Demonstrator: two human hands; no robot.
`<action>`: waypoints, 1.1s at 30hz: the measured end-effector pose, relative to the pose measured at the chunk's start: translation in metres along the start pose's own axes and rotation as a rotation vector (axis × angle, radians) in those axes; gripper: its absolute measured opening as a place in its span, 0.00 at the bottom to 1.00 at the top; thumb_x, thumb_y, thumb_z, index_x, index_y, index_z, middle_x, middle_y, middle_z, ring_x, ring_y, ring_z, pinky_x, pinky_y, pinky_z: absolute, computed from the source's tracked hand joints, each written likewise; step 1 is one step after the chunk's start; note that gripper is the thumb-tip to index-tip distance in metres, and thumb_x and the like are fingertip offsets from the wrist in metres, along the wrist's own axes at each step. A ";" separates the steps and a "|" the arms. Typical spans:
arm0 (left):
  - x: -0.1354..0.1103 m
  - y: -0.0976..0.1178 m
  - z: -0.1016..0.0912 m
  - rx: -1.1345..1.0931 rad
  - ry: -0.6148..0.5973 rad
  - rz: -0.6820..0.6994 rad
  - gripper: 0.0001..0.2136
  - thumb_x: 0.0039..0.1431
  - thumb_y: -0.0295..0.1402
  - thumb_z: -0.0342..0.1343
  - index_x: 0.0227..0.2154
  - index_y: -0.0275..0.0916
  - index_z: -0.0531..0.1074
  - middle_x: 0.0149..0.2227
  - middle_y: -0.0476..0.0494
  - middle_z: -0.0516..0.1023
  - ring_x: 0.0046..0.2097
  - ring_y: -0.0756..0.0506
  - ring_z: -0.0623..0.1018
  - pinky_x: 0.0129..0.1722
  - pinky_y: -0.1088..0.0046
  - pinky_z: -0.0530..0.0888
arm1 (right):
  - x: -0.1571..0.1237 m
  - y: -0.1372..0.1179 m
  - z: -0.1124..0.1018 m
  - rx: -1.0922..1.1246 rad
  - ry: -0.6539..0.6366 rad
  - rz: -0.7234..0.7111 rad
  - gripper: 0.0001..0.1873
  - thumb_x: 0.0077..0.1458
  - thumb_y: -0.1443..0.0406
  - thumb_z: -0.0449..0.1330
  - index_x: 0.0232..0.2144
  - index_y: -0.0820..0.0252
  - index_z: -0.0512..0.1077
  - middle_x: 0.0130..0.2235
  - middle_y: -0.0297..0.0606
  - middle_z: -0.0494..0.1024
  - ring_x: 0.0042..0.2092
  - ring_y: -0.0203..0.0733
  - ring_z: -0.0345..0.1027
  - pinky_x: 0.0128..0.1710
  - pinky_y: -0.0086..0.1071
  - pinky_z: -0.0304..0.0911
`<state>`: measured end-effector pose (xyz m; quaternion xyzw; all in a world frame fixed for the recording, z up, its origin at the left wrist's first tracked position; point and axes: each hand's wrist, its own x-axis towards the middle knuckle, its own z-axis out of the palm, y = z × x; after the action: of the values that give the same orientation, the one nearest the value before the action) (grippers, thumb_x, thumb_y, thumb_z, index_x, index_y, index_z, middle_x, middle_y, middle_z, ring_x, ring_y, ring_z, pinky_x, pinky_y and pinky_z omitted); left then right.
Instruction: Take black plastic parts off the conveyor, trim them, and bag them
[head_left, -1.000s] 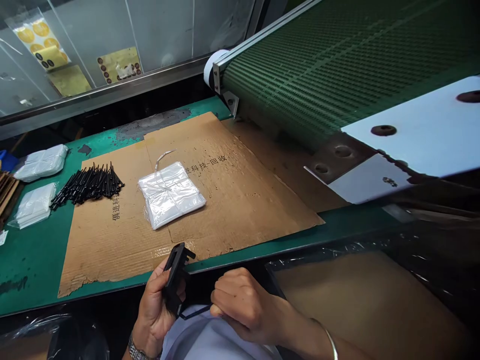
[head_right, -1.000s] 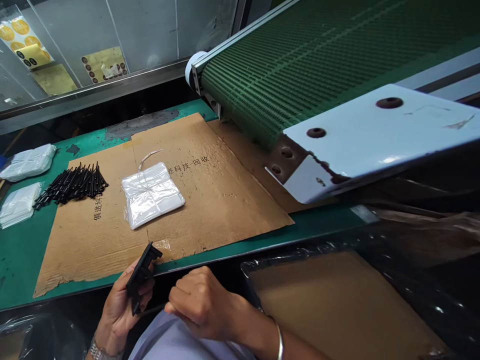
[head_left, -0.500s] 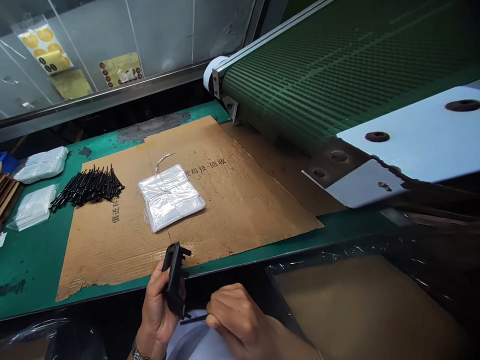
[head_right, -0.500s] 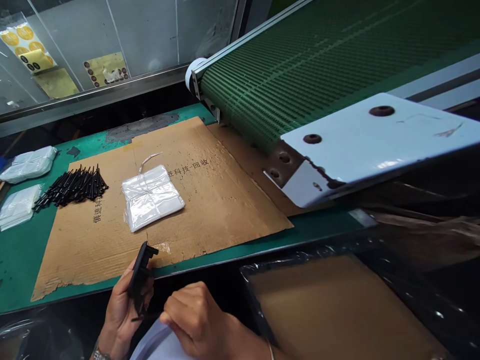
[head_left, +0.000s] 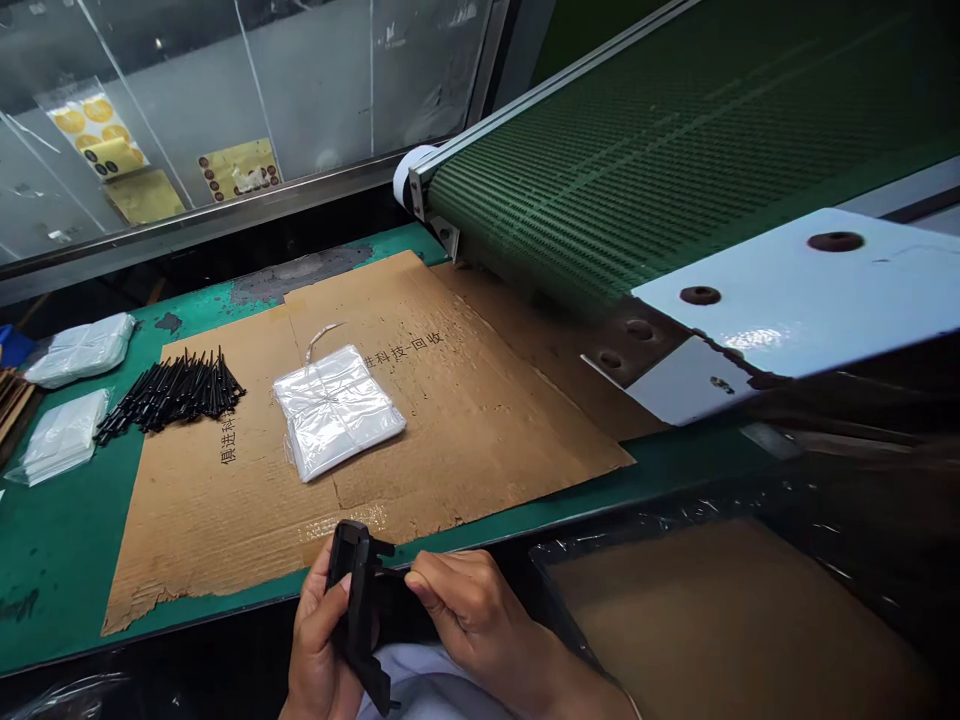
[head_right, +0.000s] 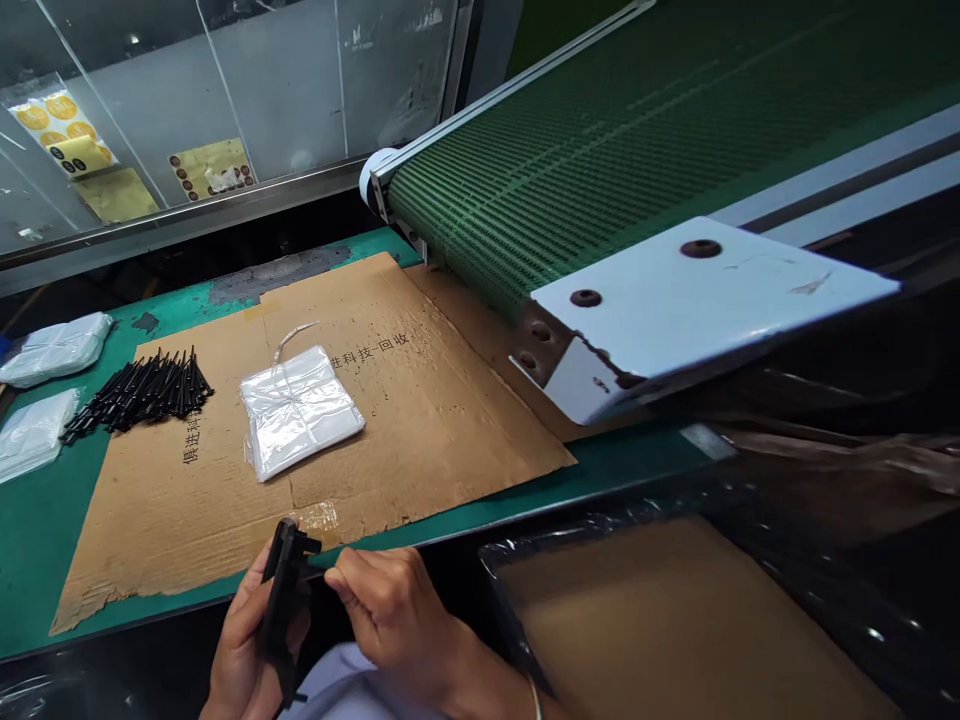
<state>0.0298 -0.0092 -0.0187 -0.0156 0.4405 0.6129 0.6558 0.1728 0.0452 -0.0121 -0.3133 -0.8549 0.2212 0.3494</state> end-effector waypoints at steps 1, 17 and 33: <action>-0.001 0.000 0.000 0.016 -0.019 0.004 0.20 0.40 0.31 0.65 0.41 0.44 0.72 0.22 0.52 0.74 0.21 0.56 0.68 0.19 0.85 0.62 | 0.001 0.002 -0.001 0.012 -0.004 0.012 0.20 0.63 0.67 0.39 0.19 0.60 0.57 0.17 0.28 0.60 0.18 0.29 0.51 0.21 0.26 0.47; 0.010 0.005 -0.024 0.173 -0.132 0.114 0.16 0.33 0.34 0.66 0.31 0.38 0.77 0.24 0.47 0.76 0.23 0.51 0.69 0.23 0.78 0.68 | -0.004 -0.004 -0.020 0.254 -0.158 -0.058 0.25 0.64 0.60 0.35 0.17 0.60 0.56 0.18 0.28 0.56 0.19 0.28 0.50 0.21 0.27 0.48; 0.009 0.000 -0.033 0.264 -0.126 0.130 0.18 0.31 0.35 0.66 0.31 0.37 0.78 0.19 0.48 0.72 0.21 0.52 0.66 0.20 0.77 0.64 | -0.012 0.002 -0.006 0.290 -0.134 0.042 0.23 0.63 0.60 0.38 0.18 0.59 0.53 0.18 0.26 0.51 0.19 0.29 0.45 0.19 0.28 0.43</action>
<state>0.0107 -0.0207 -0.0440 0.1377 0.4750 0.5907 0.6375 0.1846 0.0392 -0.0152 -0.2617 -0.8286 0.3699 0.3287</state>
